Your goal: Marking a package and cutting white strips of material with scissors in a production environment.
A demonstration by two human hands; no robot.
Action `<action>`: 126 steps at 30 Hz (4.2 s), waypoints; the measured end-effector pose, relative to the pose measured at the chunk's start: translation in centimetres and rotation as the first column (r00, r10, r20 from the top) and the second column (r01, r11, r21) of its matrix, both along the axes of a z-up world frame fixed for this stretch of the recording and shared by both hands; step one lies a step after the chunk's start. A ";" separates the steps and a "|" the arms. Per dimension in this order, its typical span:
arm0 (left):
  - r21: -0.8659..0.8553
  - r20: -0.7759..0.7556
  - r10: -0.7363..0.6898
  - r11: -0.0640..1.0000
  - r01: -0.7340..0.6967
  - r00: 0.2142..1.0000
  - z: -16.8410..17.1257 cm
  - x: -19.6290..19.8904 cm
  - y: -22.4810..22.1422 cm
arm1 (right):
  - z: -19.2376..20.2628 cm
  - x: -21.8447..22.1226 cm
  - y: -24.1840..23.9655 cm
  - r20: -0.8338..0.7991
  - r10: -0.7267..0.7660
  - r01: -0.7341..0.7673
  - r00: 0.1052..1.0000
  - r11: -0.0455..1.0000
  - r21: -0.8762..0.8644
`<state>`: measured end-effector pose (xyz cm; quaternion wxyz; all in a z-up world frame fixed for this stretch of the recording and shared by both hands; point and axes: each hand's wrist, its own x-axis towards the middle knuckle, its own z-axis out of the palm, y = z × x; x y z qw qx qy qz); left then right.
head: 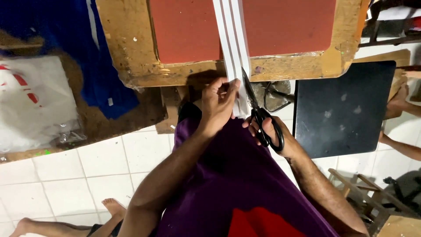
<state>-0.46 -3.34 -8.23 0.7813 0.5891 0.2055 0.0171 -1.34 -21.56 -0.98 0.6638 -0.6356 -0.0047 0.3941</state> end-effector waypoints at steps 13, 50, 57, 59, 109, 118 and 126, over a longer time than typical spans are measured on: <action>-0.169 -0.061 0.053 0.984 -0.063 0.997 3.3 0.3 -0.2 | -1.2 -1.2 1.0 -0.070 -0.130 0.136 0.989 0.987 0.091; -0.269 -0.261 -0.107 0.963 0.034 0.959 6.6 -0.3 2.2 | -1.2 2.8 2.7 -0.078 -0.166 0.165 0.983 0.986 -0.019; -0.260 -0.214 -0.073 0.966 0.016 0.974 6.9 -0.2 2.6 | 2.0 4.4 5.5 -0.094 -0.205 0.199 0.974 0.977 -0.071; -0.222 -0.129 -0.071 0.974 0.041 0.989 7.1 0.0 2.5 | 3.6 5.0 6.6 -0.072 -0.168 0.148 0.983 0.964 -0.223; -0.141 -0.284 0.007 0.989 -0.049 0.959 3.4 6.9 6.1 | 0.5 6.4 8.7 -0.085 -0.206 0.192 0.975 0.970 -0.149; -0.121 -0.322 0.022 0.991 -0.064 0.946 4.7 7.2 7.1 | 1.5 7.3 10.1 -0.100 -0.193 0.175 0.976 0.970 -0.168; -0.163 -0.328 0.023 0.983 -0.080 0.945 6.3 7.2 7.9 | 3.1 8.1 11.4 -0.096 -0.171 0.152 0.981 0.973 -0.176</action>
